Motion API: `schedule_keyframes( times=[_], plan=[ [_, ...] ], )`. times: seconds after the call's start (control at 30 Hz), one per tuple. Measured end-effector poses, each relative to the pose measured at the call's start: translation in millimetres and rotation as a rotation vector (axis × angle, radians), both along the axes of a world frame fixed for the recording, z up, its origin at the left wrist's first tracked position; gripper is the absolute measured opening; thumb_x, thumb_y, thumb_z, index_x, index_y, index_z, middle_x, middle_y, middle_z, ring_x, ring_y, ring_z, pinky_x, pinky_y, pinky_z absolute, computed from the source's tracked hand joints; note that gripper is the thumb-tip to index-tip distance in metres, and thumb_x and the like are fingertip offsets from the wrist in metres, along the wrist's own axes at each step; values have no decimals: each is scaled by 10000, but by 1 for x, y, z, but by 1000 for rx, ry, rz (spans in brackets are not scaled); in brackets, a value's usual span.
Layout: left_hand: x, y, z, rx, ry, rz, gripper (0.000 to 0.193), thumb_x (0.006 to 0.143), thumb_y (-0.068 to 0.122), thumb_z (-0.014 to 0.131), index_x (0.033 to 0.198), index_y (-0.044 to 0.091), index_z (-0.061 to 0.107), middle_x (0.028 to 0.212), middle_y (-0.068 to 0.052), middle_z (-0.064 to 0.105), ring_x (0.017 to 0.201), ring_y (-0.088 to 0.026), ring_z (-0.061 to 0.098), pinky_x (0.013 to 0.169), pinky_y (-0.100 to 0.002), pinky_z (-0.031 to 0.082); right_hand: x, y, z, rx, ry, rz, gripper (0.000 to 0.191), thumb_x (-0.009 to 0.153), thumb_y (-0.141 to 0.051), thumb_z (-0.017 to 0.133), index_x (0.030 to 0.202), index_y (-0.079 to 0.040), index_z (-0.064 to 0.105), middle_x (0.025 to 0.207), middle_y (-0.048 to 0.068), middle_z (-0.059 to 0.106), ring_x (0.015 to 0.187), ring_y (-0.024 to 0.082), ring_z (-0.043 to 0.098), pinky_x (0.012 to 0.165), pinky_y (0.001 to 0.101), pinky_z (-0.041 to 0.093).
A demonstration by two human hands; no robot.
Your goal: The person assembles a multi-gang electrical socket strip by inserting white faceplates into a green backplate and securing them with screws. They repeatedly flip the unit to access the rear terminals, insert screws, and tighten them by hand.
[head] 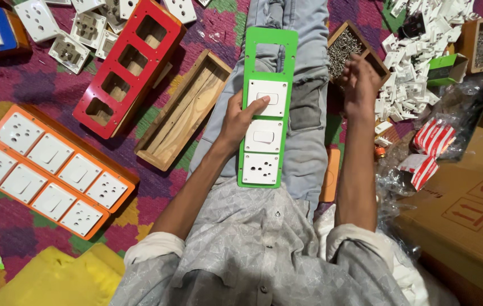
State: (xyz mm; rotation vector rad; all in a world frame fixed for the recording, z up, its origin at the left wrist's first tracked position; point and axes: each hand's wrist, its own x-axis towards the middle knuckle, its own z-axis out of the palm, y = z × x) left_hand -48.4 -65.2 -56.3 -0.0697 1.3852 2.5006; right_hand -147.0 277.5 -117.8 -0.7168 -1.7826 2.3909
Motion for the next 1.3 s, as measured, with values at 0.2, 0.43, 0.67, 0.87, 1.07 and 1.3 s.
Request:
schedule_keyframes(
  times=[0.2, 0.43, 0.67, 0.87, 1.07, 1.3],
  plan=[
    [0, 0, -1, 23, -1, 17, 335, 969, 220, 680, 1185, -34, 650, 1028, -102, 734, 863, -136, 723, 761, -280, 609, 53, -7, 17, -187, -117, 25, 343, 1041, 12, 506, 1371, 63, 581, 1175, 144, 681, 939, 171, 675, 835, 254, 584],
    [2, 0, -2, 22, 9, 2, 333, 964, 218, 696, 1178, -34, 651, 1011, -93, 736, 846, -135, 718, 755, -282, 604, 124, -67, 83, 88, -7, 35, 309, 982, 32, 672, 1284, 52, 610, 1159, 160, 712, 1030, 205, 725, 971, 312, 617],
    [14, -4, 15, -107, 195, 38, 306, 995, 188, 707, 1192, -42, 661, 1032, -102, 733, 893, -151, 702, 815, -298, 589, 164, -145, 161, 438, 213, 153, 241, 928, 108, 742, 1149, 60, 658, 1074, 156, 745, 1004, 216, 760, 942, 323, 648],
    [18, -6, 32, -160, 233, 11, 346, 963, 187, 707, 1218, -32, 628, 1040, -105, 741, 908, -154, 736, 818, -305, 607, 171, -181, 176, 511, 400, 203, 174, 935, 159, 735, 1072, 66, 680, 1049, 142, 737, 977, 197, 755, 923, 317, 652],
    [21, -8, 39, -201, 302, 38, 346, 978, 174, 719, 1241, -33, 633, 1077, -120, 735, 958, -168, 725, 863, -311, 592, 170, -185, 177, 607, 418, 185, 215, 895, 172, 775, 1053, 58, 682, 1047, 136, 718, 985, 186, 739, 916, 305, 640],
    [23, -5, 43, -210, 339, 45, 350, 971, 174, 725, 1242, -29, 633, 1083, -118, 739, 968, -166, 725, 876, -309, 591, 173, -184, 172, 825, 570, 237, 246, 853, 175, 818, 1012, 30, 698, 1042, 132, 717, 984, 187, 718, 901, 290, 613]
  ],
)
